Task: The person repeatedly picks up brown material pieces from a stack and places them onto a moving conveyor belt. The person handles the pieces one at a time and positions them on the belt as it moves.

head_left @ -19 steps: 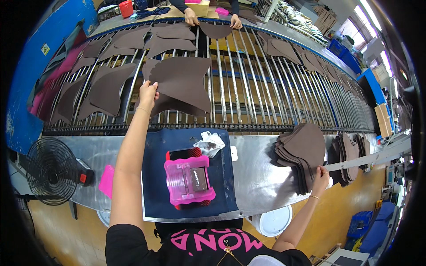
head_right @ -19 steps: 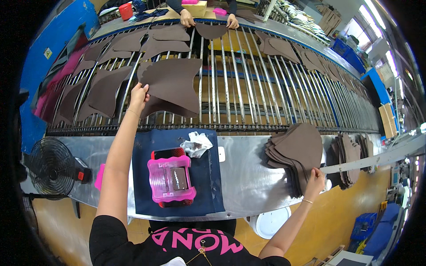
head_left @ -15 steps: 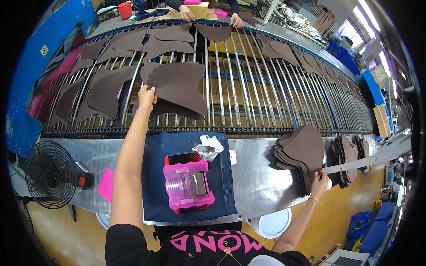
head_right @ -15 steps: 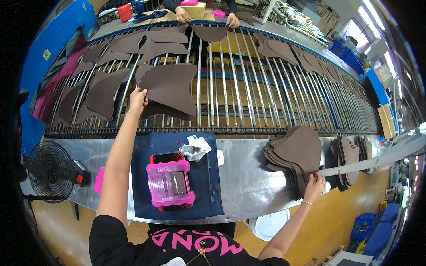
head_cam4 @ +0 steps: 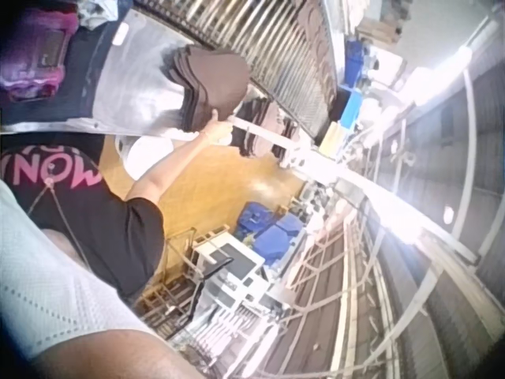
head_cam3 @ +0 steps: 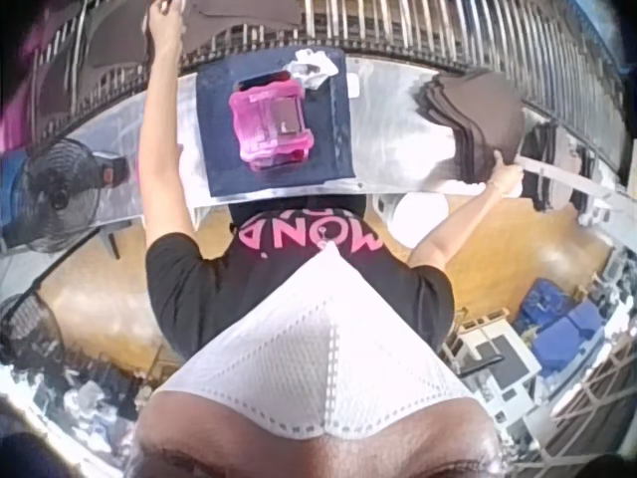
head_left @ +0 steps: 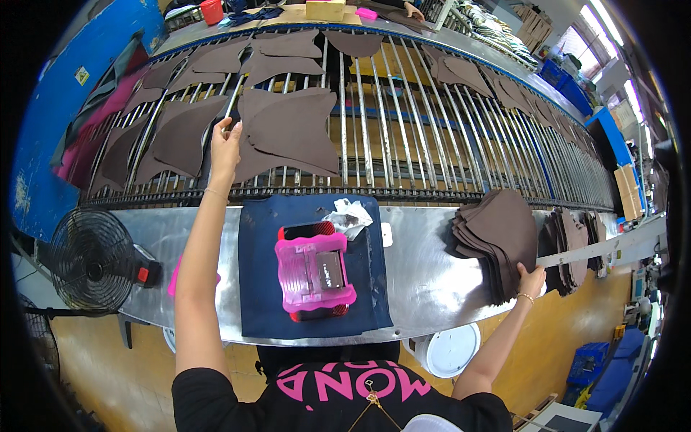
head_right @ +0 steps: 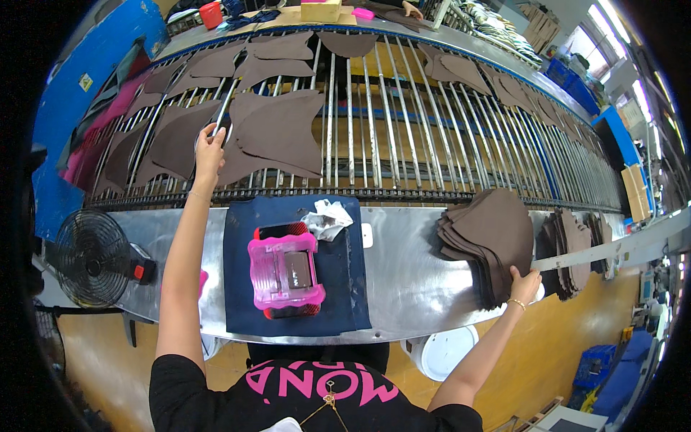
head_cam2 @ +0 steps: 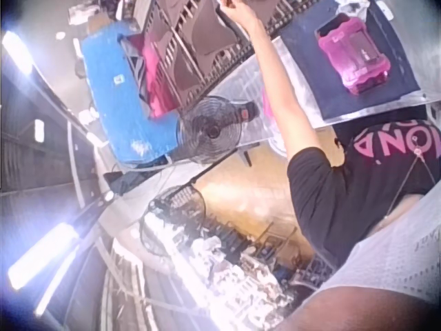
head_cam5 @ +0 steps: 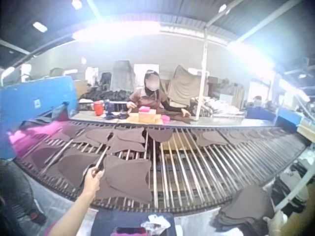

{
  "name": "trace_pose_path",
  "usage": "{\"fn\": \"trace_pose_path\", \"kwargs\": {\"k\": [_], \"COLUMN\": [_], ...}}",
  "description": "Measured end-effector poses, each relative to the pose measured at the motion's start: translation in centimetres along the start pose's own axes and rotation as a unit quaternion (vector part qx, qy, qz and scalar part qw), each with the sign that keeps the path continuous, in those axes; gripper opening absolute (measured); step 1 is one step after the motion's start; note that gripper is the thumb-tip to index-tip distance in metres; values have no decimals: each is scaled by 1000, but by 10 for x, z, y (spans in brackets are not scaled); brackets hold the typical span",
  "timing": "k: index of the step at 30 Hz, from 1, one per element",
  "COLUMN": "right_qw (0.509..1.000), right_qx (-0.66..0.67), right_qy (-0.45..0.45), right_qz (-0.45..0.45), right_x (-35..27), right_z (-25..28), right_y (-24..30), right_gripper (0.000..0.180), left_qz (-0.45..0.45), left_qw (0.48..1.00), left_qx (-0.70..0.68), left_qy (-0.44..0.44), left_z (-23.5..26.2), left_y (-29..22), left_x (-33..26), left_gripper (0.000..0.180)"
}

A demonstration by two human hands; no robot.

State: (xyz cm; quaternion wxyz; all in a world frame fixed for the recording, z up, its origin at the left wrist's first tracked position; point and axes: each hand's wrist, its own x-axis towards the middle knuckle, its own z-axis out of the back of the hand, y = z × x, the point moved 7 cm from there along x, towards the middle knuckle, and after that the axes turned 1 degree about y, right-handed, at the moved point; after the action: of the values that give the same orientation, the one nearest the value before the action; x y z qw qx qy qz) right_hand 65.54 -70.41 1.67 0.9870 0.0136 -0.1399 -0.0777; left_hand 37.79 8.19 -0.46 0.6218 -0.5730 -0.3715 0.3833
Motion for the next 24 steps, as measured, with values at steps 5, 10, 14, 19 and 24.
{"fn": "trace_pose_path", "kwargs": {"k": [5, 10, 14, 19, 24], "right_qw": [989, 938, 827, 661, 488], "right_qx": [134, 287, 512, 697, 785], "right_qy": [53, -46, -68, 9, 223], "right_qz": [30, 188, 222, 278, 309], "right_x": [-13, -59, -100, -149, -200], "right_z": [43, 146, 202, 236, 203], "right_y": [49, 125, 182, 243, 306], "right_gripper": [37, 29, 29, 26, 19], "left_qz": [-31, -73, -241, -167, -37], "left_qw": [997, 991, 963, 951, 941], "left_qx": [-27, 2, 62, -111, -113], "left_qy": [58, 108, 104, 234, 316], "left_z": [26, 14, -14, -49, 26], "left_y": [-38, -75, -113, -152, -156], "left_x": [-55, -103, -144, -196, -212], "left_gripper": [35, 31, 38, 50, 34]}}
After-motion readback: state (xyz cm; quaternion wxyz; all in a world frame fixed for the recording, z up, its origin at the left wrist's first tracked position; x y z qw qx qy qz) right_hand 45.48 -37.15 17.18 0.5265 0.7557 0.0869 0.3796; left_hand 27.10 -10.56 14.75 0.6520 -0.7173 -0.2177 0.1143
